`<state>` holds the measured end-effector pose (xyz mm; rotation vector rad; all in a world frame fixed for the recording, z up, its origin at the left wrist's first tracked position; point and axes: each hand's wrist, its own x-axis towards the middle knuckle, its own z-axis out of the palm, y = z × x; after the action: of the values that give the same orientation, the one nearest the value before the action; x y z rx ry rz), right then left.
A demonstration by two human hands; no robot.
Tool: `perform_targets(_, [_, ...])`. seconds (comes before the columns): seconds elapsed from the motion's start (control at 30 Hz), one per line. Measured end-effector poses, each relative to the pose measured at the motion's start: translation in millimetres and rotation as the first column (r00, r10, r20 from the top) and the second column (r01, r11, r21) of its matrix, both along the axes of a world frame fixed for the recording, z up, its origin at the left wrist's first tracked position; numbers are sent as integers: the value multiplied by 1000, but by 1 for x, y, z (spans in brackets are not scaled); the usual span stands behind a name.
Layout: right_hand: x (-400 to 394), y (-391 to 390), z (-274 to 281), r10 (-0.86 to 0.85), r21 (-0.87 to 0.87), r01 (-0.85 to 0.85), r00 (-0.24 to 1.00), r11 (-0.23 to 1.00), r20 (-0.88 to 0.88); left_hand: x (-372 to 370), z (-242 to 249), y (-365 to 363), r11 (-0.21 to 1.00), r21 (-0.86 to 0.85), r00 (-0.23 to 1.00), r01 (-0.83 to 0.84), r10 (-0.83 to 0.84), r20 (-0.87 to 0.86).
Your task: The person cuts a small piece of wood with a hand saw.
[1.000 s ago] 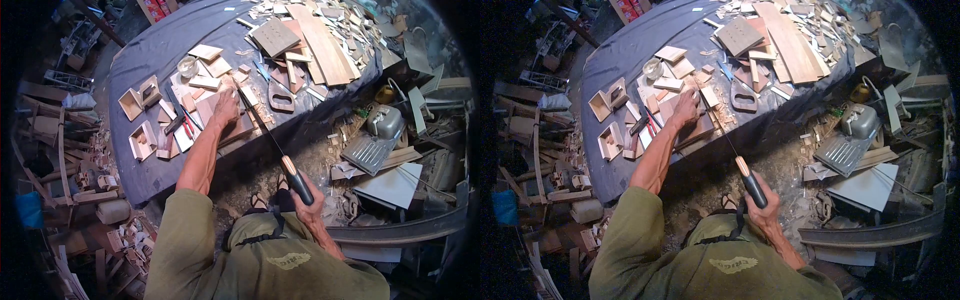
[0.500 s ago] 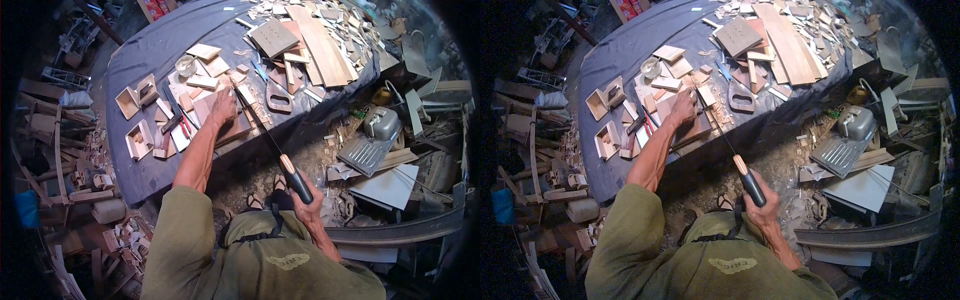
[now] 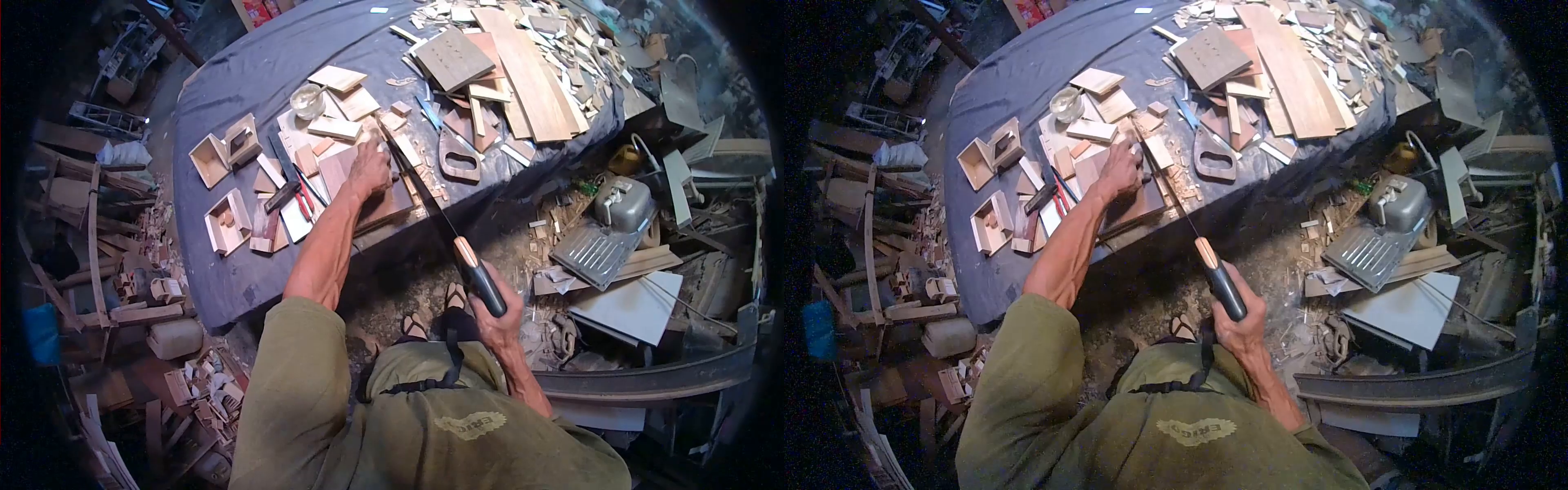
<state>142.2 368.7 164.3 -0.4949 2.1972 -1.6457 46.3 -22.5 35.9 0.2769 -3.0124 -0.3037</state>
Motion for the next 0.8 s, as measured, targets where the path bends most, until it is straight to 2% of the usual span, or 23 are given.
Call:
perform_targets(0.03, [6,8,-7,-19,-44,13,990,999,-141,0,-2,2,999,31,999,-22,21,29])
perform_targets(0.07, [9,13,-6,-20,-45,14,991,999,-135,-2,-2,0,999,31,1000,-22,22,6])
perform_targets(0.17, [17,19,-4,-28,-70,22,996,997,-90,0,-2,5,1000,21,1000,-4,4,-18])
perform_targets(0.27, [-4,-7,3,5,20,-6,997,1000,72,0,-6,-2,1000,-15,999,22,-23,-32])
perform_targets(0.3, [-7,-11,-1,19,-14,-20,999,1000,-35,0,-8,-5,999,-15,998,38,-39,-57])
perform_targets(0.37, [-10,-12,6,32,-42,-29,998,999,53,-1,-15,-11,995,-40,993,92,-94,-65])
perform_targets(0.47, [-10,-8,9,34,-62,-26,992,998,125,1,-5,-7,997,11,996,80,-79,-48])
perform_targets(0.5, [-9,-8,8,24,-68,-14,990,998,140,2,-5,-6,995,9,986,94,-92,-137])
perform_targets(0.53, [-9,-9,6,13,-72,-2,988,997,155,3,-5,-6,997,20,988,76,-72,-138])
perform_targets(0.63, [-5,-15,2,-4,-47,2,999,999,-41,6,-2,1,999,51,992,16,-10,-123])
perform_targets(0.73, [-4,-14,-5,1,-94,-4,1000,996,-23,6,2,4,998,59,997,-22,27,-75])
perform_targets(0.8, [0,-6,-9,10,-57,-11,1000,998,-4,3,2,2,998,57,999,-5,8,-43])
